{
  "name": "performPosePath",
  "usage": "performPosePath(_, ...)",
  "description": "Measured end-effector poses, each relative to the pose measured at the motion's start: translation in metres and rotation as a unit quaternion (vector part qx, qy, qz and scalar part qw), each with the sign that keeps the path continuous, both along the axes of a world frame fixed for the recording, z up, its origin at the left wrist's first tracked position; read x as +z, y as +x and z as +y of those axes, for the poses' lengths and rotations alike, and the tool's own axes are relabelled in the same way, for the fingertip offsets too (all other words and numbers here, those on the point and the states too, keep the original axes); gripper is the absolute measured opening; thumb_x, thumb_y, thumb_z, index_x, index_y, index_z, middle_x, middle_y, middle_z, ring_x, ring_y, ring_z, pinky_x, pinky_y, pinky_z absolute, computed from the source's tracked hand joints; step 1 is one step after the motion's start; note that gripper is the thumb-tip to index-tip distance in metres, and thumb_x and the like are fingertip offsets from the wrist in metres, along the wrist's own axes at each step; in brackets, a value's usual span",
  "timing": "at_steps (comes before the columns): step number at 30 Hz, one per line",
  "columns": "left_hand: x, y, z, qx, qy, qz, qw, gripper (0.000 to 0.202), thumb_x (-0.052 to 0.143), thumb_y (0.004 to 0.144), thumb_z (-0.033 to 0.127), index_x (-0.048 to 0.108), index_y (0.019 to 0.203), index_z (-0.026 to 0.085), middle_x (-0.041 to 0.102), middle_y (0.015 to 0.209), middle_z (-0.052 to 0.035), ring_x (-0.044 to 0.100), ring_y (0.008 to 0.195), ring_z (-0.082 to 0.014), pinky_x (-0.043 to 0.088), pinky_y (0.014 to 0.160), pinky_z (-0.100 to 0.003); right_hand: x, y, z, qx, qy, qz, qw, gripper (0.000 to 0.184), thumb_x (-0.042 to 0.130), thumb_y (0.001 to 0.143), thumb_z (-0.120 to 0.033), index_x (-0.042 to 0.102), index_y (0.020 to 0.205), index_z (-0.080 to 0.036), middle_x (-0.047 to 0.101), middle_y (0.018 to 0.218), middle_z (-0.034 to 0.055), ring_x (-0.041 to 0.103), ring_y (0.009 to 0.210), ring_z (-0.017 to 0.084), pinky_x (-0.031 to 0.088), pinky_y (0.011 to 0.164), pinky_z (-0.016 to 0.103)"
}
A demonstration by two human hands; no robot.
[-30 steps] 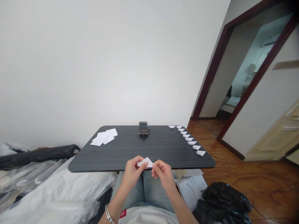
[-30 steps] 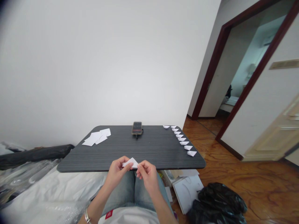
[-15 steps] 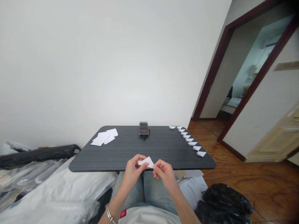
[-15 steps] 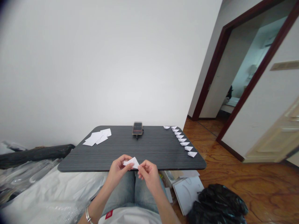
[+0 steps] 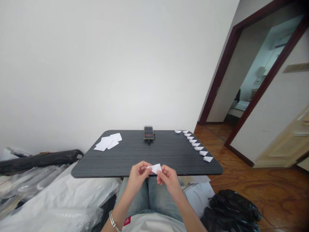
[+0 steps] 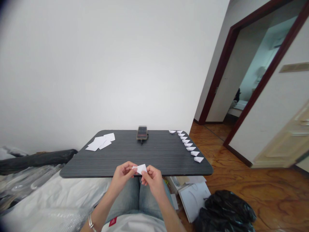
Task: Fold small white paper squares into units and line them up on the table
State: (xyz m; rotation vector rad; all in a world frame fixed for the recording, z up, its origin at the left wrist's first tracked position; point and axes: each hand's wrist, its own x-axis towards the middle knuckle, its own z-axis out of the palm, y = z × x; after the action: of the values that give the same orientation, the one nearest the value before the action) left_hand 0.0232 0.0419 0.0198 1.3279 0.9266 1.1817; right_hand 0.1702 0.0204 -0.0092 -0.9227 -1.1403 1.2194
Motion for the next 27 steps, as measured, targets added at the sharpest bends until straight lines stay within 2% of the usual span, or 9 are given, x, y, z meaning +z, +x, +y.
performPosePath(3,0.000,0.002,-0.002,-0.002,-0.010,-0.027,1.000,0.029,0.068,0.068,0.039,0.067,0.074,0.011,0.067,0.060,-0.0042,0.059,0.058,-0.0144,0.042,0.049,-0.020,0.001,0.000,-0.001,-0.013,0.008,-0.002,1.000,0.033,0.065,0.073,-0.044,0.051,0.061,-0.017,0.056,0.048,-0.0037,0.047,0.038,0.007,0.036,0.040,0.017)
performPosePath(6,0.000,0.001,-0.001,0.000,-0.057,-0.078,0.995,0.038,0.061,0.072,0.047,0.067,0.070,0.010,0.066,0.058,-0.0064,0.060,0.057,-0.0155,0.044,0.049,-0.021,0.004,0.001,-0.003,-0.021,0.011,-0.011,1.000,0.032,0.065,0.074,-0.043,0.051,0.061,-0.017,0.056,0.048,-0.0039,0.048,0.039,0.007,0.037,0.041,0.017)
performPosePath(13,0.000,-0.004,0.002,-0.045,-0.144,-0.098,0.984,0.034,0.071,0.065,0.043,0.058,0.059,0.012,0.064,0.057,-0.0030,0.056,0.050,-0.0106,0.042,0.041,-0.017,0.009,0.000,-0.006,-0.034,0.011,-0.046,0.998,0.031,0.065,0.073,-0.044,0.053,0.061,-0.018,0.057,0.051,-0.0031,0.050,0.041,0.009,0.040,0.043,0.020)
performPosePath(21,0.003,-0.008,0.002,-0.073,-0.134,-0.064,0.986,0.030,0.073,0.063,0.038,0.059,0.060,0.011,0.064,0.057,-0.0023,0.056,0.050,-0.0088,0.047,0.045,-0.017,0.005,0.002,-0.005,-0.038,0.022,-0.058,0.997,0.030,0.064,0.075,-0.044,0.053,0.063,-0.018,0.057,0.051,-0.0031,0.050,0.041,0.009,0.040,0.043,0.019)
performPosePath(27,-0.002,-0.011,0.008,-0.057,-0.082,-0.009,0.995,0.031,0.074,0.061,0.039,0.062,0.060,0.011,0.065,0.054,-0.0028,0.057,0.048,-0.0099,0.046,0.048,-0.020,0.005,0.002,-0.005,-0.040,0.017,-0.065,0.997,0.031,0.064,0.074,-0.045,0.053,0.062,-0.018,0.056,0.049,-0.0035,0.050,0.040,0.009,0.040,0.042,0.019)
